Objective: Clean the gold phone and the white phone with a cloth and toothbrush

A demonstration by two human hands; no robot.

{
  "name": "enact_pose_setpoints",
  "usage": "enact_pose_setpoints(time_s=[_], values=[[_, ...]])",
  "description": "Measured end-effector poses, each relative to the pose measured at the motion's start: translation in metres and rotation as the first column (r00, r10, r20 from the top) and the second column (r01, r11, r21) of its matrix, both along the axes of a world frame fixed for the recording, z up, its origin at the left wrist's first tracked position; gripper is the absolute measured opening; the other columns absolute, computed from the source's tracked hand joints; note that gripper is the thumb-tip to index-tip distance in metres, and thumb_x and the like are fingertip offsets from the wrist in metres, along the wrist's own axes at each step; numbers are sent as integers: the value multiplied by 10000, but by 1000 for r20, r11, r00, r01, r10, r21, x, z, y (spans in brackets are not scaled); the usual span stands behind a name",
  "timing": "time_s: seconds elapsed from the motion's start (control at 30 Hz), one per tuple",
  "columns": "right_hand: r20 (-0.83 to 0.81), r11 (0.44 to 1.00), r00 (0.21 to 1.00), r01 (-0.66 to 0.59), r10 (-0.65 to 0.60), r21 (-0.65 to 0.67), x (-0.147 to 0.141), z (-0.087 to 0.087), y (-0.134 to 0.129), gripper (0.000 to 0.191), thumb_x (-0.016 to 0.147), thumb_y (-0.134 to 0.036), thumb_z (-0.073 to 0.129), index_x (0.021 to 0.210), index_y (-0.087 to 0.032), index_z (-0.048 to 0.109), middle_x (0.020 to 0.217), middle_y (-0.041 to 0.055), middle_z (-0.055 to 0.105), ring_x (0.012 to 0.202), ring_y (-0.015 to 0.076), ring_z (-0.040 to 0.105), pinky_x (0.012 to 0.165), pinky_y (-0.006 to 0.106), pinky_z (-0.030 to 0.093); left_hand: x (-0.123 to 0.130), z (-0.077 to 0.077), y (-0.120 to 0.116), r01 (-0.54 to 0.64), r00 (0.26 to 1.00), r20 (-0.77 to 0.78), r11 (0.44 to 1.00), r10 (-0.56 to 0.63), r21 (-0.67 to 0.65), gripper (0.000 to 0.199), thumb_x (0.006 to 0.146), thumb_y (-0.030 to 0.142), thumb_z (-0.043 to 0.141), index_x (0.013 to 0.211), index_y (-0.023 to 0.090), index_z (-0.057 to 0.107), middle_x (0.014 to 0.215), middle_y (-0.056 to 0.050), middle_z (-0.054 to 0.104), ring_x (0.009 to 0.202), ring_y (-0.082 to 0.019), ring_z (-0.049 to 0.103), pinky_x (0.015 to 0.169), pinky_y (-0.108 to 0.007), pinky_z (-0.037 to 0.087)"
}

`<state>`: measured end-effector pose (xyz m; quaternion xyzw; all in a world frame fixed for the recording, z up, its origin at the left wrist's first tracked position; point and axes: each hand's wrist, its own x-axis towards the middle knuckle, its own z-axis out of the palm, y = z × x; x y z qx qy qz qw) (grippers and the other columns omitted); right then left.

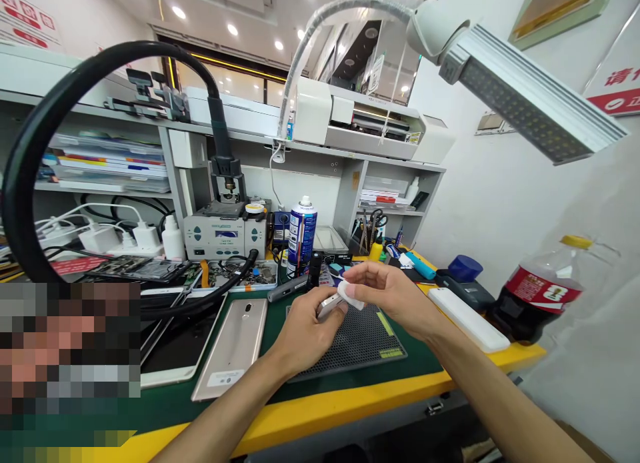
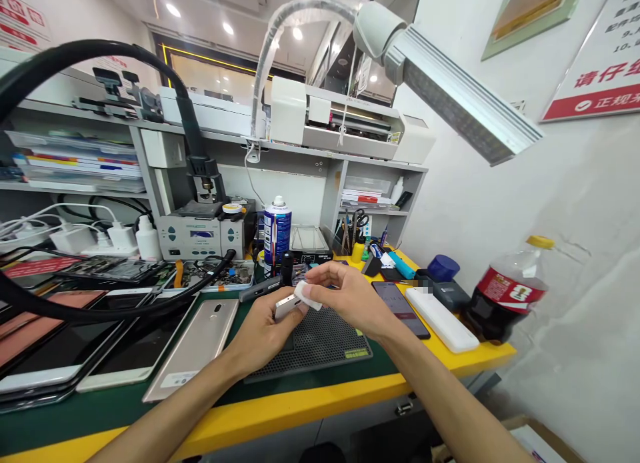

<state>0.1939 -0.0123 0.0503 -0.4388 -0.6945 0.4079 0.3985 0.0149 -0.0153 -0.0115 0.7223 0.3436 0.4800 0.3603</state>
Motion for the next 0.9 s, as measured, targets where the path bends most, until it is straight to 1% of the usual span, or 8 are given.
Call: enact_pose_setpoints(time_s=[0.2,0.33,0.43,0.53,0.63,0.77,0.83,0.9], values=[[-8,994,999,-32,32,-100,-4,1,-1,261,759,-429,759,788,-171,735,703,11,621,604,117,494,529,245,364,1,2,-1,72,995,69,997,-70,-29,271,897,403,611,969,162,714,852,-28,675,685,-135,511,583,-219,362],[34,991,997,-64,68,-122,-3,6,-1,240,773,-408,734,740,-171,737,612,-2,577,532,109,456,487,251,317,1,1,0,151,981,130,987,-144,-50,286,891,409,628,952,143,714,804,-20,658,668,-123,478,600,-220,368],[97,986,988,-105,118,-129,1,11,0,213,783,-385,715,749,-178,755,653,15,619,566,126,490,499,258,334,1,-1,2,165,979,128,985,-158,-44,291,901,412,616,938,139,712,785,-20,636,665,-120,462,602,-224,365],[137,989,982,-120,131,-88,0,15,-1,177,782,-353,715,737,-187,756,724,24,666,641,142,540,557,259,382,1,-4,5,157,982,103,988,-155,-9,283,907,404,607,915,135,696,782,-18,593,683,-124,446,612,-230,366],[178,996,981,-84,84,-6,-10,12,-6,201,770,-375,735,708,-185,718,730,17,661,674,149,552,596,258,405,1,-9,6,145,984,103,989,-145,7,292,914,402,590,807,134,633,736,0,526,662,-114,402,592,-229,346],[187,995,982,2,-21,102,-27,4,-13,293,763,-450,743,675,-188,646,699,3,636,627,141,545,549,246,396,0,-11,5,199,973,134,978,-189,-63,281,923,402,572,827,138,592,752,3,525,647,-106,388,563,-224,330],[177,993,984,-14,-6,113,-27,2,-14,288,789,-453,724,692,-189,664,736,15,669,659,157,581,581,258,430,0,-10,4,196,974,127,977,-186,-79,285,920,411,576,840,138,597,764,-1,534,653,-108,397,566,-225,337],[196,994,980,-59,40,89,-21,3,-13,272,815,-449,706,730,-191,710,776,28,698,714,179,612,628,274,451,-1,-9,3,177,980,97,983,-172,-49,293,920,414,577,829,138,611,760,-2,532,657,-112,407,577,-229,346]])
